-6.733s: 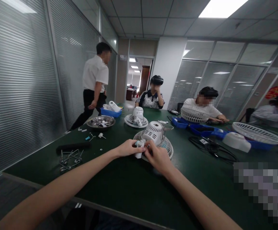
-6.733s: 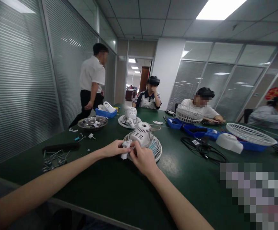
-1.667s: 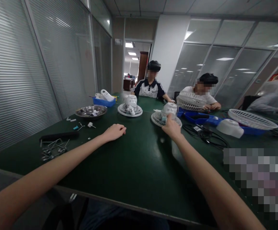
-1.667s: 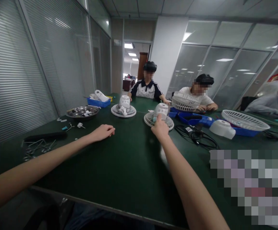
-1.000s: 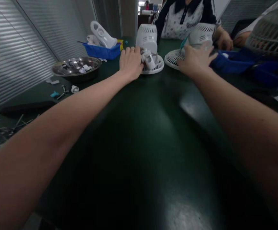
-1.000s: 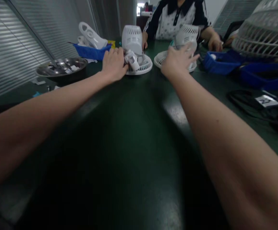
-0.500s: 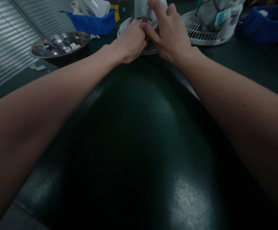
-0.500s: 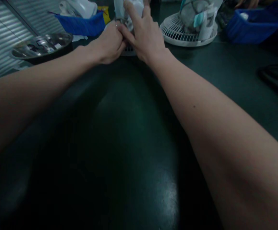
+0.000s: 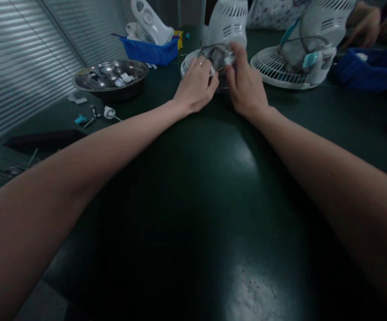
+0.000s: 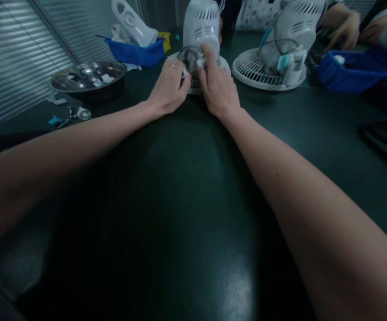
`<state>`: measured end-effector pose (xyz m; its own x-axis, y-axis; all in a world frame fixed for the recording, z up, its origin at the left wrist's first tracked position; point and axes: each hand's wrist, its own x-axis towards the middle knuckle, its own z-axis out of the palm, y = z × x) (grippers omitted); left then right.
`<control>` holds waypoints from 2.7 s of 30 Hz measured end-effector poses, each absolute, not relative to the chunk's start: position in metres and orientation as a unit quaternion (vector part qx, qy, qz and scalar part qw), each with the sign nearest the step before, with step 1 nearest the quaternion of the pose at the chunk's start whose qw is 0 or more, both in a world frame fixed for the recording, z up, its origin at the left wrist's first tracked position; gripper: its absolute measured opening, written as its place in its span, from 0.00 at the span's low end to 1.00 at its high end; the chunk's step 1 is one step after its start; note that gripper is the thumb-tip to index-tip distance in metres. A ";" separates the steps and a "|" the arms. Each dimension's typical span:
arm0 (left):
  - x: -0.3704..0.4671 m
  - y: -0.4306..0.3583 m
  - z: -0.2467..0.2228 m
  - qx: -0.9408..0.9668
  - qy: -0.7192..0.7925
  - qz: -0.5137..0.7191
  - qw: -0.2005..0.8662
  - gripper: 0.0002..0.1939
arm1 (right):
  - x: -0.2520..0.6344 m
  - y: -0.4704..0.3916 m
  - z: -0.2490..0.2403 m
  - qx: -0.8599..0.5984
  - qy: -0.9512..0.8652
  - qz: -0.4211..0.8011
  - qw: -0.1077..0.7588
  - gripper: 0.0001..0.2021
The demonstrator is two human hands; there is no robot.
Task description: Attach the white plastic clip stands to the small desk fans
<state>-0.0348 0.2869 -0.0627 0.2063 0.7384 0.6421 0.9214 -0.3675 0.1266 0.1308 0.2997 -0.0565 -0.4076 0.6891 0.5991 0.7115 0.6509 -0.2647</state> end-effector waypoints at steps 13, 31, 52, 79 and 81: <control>-0.039 0.285 -0.057 -0.718 -0.565 -0.402 0.062 0.18 | 0.157 0.251 -0.057 -0.503 -0.787 0.084 0.348 0.17; 0.011 0.302 0.009 -0.651 -0.677 -0.313 -0.138 0.38 | 0.227 0.130 -0.020 -0.570 -0.672 0.265 0.391 0.15; -0.005 0.205 0.040 -0.736 -0.656 -0.050 -0.162 0.28 | 0.249 0.097 -0.031 -0.562 -0.536 0.443 0.448 0.18; -0.008 0.035 0.035 -0.747 -0.494 -0.108 -0.431 0.27 | 0.266 0.070 0.012 -0.581 -0.798 -0.048 0.154 0.16; -0.011 0.033 0.027 -0.748 -0.435 -0.091 -0.493 0.25 | 0.275 0.075 0.023 -0.574 -0.801 -0.049 0.163 0.16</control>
<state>-0.0106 0.0330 0.0266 0.6052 0.7403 -0.2927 0.5607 -0.1353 0.8169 0.2753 0.0754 0.0226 -0.2880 0.9035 0.3173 0.9355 0.3362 -0.1082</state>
